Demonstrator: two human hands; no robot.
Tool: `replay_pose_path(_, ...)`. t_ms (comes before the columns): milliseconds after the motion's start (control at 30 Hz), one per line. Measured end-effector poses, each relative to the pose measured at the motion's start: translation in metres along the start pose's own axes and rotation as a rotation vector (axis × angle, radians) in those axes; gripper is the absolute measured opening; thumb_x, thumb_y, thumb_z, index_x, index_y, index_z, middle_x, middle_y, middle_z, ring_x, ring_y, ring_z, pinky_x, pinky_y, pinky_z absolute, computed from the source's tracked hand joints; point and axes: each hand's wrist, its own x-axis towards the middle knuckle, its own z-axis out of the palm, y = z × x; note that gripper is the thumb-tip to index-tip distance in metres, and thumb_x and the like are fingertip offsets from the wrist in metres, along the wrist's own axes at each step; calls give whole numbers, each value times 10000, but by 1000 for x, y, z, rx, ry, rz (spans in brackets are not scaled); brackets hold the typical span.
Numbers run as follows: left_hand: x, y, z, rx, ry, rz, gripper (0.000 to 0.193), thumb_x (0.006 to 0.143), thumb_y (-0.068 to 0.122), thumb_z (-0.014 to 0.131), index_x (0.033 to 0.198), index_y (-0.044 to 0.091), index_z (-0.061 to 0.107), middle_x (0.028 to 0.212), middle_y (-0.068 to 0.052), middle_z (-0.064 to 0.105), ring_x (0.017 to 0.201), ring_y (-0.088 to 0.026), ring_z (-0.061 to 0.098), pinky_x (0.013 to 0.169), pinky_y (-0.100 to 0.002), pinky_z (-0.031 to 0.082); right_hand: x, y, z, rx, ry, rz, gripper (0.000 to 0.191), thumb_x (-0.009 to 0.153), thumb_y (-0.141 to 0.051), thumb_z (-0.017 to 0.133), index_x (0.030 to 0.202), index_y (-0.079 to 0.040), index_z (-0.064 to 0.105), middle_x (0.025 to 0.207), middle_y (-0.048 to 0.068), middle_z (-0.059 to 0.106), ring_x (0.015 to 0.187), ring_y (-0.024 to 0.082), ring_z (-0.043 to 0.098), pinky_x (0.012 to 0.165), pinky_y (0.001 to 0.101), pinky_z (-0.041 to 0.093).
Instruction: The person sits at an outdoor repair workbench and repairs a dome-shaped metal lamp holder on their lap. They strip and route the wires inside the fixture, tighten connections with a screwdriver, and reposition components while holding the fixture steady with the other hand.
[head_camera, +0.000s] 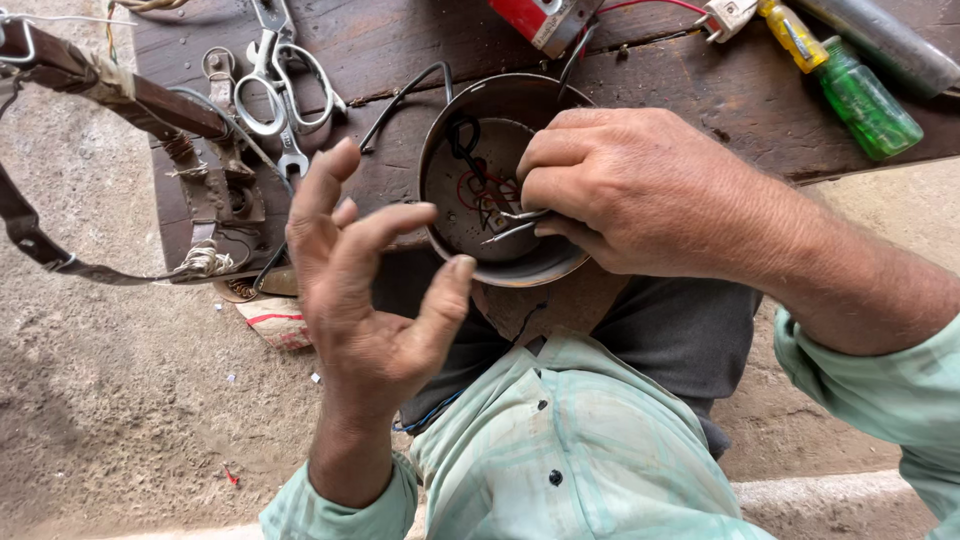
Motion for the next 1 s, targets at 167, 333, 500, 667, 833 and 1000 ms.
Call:
replay_pose_path(167,19,20,-10,251,-122,139,257,846,170,916,1079,181,808,1657,-129,420,1591,-388,168,1329,-505,199,-3,5,5,75,3,15,291,753,-126,796,1007,-64,668,998,104,709,957,353,694,770,457,568)
replay_pose_path(333,39,28,-15,285,-251,177,217,812,167,898,1019,156,831,1594,-144,485,1588,-456,177,1313,-557,179,-4,8,7,104,-7,9,318,762,-131,784,1053,-64,674,980,115,703,939,367,691,759,473,566)
replay_pose_path(500,52,34,-19,382,-346,290,114,844,167,865,947,162,817,1592,-83,507,1589,-421,207,1297,-639,149,-4,11,9,93,2,-47,318,767,-124,770,1057,-52,662,973,121,690,958,367,683,794,471,563)
replay_pose_path(667,59,42,-18,554,-445,517,48,852,112,824,846,126,778,1599,-79,513,1560,-394,224,1245,-691,84,-6,11,11,108,48,-73,307,785,-98,760,1067,-44,651,985,120,684,978,364,678,824,462,564)
replay_pose_path(833,55,31,-24,402,-397,423,291,800,286,878,1041,181,753,1582,-114,473,1542,-433,248,1269,-664,209,-4,10,9,46,27,-106,292,743,-137,760,995,-45,643,946,116,674,955,356,676,812,453,569)
replay_pose_path(1000,18,7,-7,-238,-69,-55,1069,789,482,883,1642,202,301,1673,-146,286,1522,-307,429,1193,-472,520,1,4,3,-17,-125,-49,167,774,-163,767,815,-57,645,846,90,665,898,325,678,744,443,576)
